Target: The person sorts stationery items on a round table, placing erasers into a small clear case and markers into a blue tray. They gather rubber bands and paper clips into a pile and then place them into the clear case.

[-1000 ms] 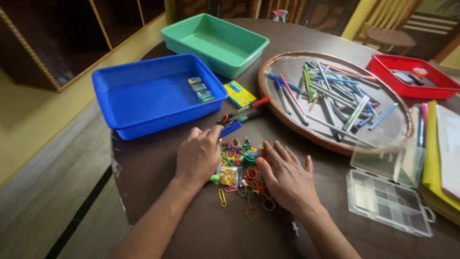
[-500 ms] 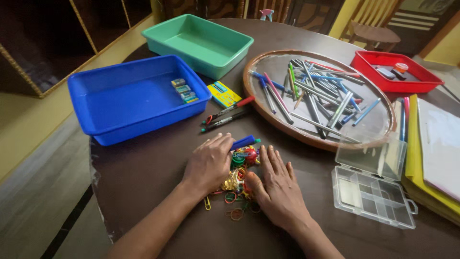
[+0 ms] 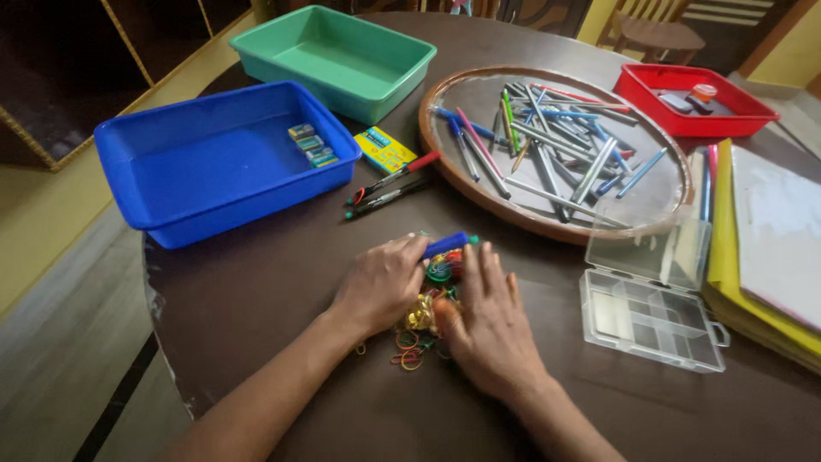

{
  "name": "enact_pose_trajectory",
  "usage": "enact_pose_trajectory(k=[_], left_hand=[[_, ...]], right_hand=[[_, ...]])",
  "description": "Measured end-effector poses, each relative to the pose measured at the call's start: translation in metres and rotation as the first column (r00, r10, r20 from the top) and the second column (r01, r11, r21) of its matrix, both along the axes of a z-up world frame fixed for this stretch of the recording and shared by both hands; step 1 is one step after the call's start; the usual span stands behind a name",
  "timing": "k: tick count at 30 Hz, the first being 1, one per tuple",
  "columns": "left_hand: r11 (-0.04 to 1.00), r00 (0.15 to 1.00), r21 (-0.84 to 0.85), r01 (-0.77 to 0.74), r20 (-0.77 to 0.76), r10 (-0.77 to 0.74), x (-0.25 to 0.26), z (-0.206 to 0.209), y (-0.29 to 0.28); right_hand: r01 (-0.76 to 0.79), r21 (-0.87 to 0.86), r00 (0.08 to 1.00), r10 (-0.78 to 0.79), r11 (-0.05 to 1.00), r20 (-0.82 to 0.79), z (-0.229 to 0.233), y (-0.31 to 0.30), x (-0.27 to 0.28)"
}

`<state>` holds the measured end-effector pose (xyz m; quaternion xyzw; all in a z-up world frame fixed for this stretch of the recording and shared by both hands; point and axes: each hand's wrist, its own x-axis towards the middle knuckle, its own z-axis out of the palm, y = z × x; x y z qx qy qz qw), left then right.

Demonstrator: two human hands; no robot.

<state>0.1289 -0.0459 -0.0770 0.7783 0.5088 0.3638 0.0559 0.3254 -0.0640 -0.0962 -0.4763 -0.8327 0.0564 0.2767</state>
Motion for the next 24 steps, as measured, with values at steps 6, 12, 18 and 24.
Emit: enact_pose_trajectory(k=[6,12,18,24], left_hand=[[0.983,0.989,-0.129,-0.133,0.040,0.140,-0.001,0.013,-0.001],[0.983,0.994,-0.152,-0.103,0.028,0.108,-0.002,0.011,0.006],[0.988,0.998,-0.150,-0.032,0.056,0.041,0.003,0.012,0.007],[0.989,0.996,-0.148,-0.001,0.091,0.015,0.006,0.015,-0.005]], right_hand=[[-0.050,-0.053,0.980,0.038,0.997,-0.197,0.006,0.034,0.001],[-0.089,-0.179,0.996,0.093,0.980,0.010,0.008,0.066,-0.006],[-0.328,-0.101,0.943,0.317,0.939,-0.104,0.006,0.072,-0.005],[-0.316,-0.190,0.942,0.283,0.930,-0.181,0.010,0.058,0.003]])
